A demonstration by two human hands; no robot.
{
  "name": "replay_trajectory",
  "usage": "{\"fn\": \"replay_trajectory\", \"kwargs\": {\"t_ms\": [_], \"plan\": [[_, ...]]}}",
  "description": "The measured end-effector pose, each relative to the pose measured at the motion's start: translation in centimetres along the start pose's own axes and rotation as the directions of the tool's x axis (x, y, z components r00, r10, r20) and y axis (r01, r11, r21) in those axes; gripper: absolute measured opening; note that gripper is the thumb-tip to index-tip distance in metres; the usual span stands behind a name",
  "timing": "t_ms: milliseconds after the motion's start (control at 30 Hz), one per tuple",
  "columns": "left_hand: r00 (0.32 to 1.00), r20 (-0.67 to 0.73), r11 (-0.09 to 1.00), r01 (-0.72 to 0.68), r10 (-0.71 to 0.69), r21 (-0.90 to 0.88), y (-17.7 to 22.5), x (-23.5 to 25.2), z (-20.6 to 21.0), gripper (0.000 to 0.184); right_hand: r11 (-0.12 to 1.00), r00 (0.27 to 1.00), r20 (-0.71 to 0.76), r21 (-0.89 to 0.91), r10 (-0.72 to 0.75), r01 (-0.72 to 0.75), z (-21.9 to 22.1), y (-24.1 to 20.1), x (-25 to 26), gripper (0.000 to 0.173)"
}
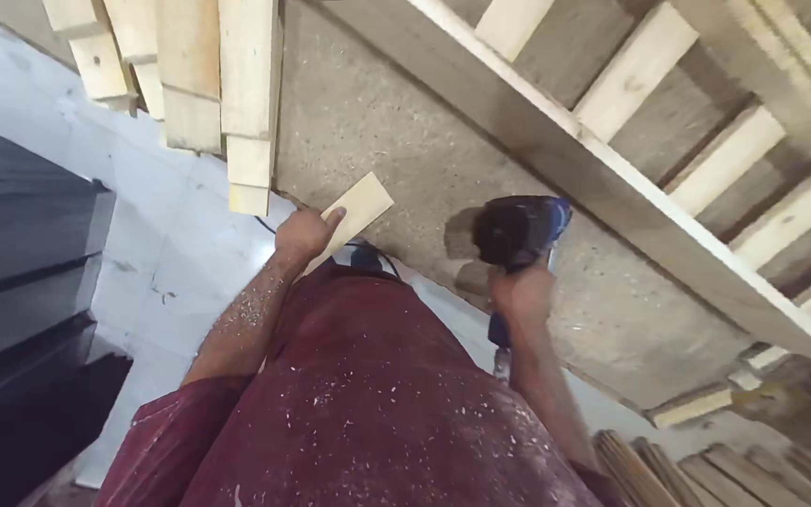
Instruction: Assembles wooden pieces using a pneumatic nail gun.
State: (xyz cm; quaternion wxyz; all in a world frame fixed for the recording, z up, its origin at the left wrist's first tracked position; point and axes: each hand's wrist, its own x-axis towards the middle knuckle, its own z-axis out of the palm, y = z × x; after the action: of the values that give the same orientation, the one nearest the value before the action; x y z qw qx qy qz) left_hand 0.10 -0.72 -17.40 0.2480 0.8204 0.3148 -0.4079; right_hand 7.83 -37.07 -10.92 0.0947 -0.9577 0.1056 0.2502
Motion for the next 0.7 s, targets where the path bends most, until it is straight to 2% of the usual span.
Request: {"fn": "replay_trajectory", "kwargs": {"t_ms": [67, 133, 200, 267, 333, 433, 600, 700], "plan": [[1.000, 0.019, 1.000, -0.011, 0.011, 0.000, -0.3, 0.5, 0.1, 0.095, 0.987, 0.995, 0.071, 0.154, -0.068, 0.056, -4.3, 0.3, -2.7, 0.046], [0.999, 0.029, 0.999, -0.033, 0.034, -0.022, -0.5, 1.0, 0.2, 0.094, 0.915, 0.970, 0.127, 0.375, -0.209, 0.149, -6.6, 0.3, -4.3, 0.032], [0.998, 0.039, 0.998, -0.056, 0.057, -0.034, -0.9, 1.3, 0.3, 0.092, 0.818, 0.898, 0.244, 0.545, -0.365, 0.184, -7.0, -1.3, -5.1, 0.029], [0.997, 0.050, 0.997, -0.061, 0.063, -0.047, -1.0, 1.4, 0.4, 0.092, 0.778, 0.812, 0.343, 0.596, -0.472, 0.200, -6.4, -3.9, -5.3, 0.030], [0.997, 0.045, 0.997, -0.060, 0.062, -0.051, -1.2, 1.5, 0.5, 0.092, 0.811, 0.758, 0.421, 0.536, -0.498, 0.235, -5.4, -5.7, -5.2, 0.029], [0.997, 0.062, 0.997, -0.048, 0.051, -0.057, -1.2, 1.6, 0.5, 0.091, 0.876, 0.724, 0.495, 0.310, -0.481, 0.369, -4.0, -6.4, -4.5, 0.040], [0.993, 0.087, 0.997, -0.075, 0.078, -0.036, -1.3, 1.6, 0.0, 0.091, 0.844, 0.704, 0.533, 0.036, -0.469, 0.535, -4.4, -9.7, -5.9, 0.044], [0.995, 0.068, 0.996, -0.074, 0.077, -0.047, -1.3, 1.7, 0.6, 0.089, 0.808, 0.716, 0.462, 0.002, -0.523, 0.589, -4.9, -12.5, -7.8, 0.041]]}}
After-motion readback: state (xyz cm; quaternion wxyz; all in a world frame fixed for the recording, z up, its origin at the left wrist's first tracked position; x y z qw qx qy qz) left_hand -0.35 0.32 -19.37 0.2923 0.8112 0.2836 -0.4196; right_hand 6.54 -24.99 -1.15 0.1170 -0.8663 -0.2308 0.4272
